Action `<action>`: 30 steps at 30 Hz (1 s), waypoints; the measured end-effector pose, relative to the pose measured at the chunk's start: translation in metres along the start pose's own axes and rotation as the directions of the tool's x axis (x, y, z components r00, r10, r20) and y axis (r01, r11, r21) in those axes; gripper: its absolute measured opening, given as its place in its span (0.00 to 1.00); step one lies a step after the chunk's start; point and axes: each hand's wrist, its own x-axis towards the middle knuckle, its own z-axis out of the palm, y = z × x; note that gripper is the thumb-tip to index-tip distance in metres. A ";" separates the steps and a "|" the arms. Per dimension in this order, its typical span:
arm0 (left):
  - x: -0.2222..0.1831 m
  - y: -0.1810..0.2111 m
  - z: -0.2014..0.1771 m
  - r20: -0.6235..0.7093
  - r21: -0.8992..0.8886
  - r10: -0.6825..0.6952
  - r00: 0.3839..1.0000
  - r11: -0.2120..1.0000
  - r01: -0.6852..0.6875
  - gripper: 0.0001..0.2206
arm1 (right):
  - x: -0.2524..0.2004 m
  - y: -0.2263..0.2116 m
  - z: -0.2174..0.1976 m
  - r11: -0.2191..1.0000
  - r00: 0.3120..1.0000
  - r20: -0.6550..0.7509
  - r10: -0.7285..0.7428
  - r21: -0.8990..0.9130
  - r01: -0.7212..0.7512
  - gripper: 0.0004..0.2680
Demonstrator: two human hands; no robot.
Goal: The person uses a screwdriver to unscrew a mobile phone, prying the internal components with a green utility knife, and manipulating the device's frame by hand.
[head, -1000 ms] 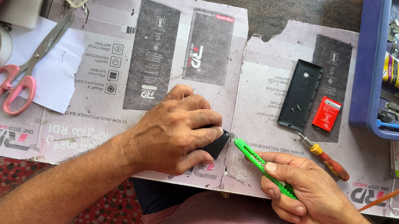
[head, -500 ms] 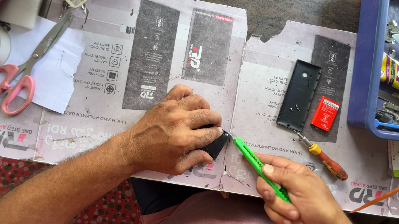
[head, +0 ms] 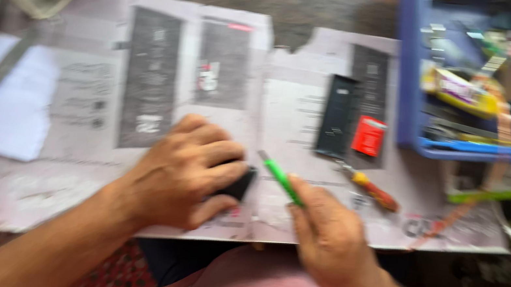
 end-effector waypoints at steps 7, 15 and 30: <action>0.001 0.001 0.005 -0.042 -0.023 0.022 0.999 0.999 -0.023 0.21 | -0.006 0.012 -0.050 0.951 0.984 -0.084 -0.159 -0.280 0.130 0.19; 0.001 0.004 0.009 -0.024 0.016 0.039 0.999 0.999 -0.039 0.21 | -0.012 0.040 -0.087 0.824 0.986 -0.100 -0.134 -0.564 0.055 0.15; 0.006 0.007 0.013 0.070 0.073 0.031 0.997 0.997 -0.036 0.21 | -0.010 0.041 -0.065 0.803 0.990 -0.106 -0.098 -0.596 0.016 0.10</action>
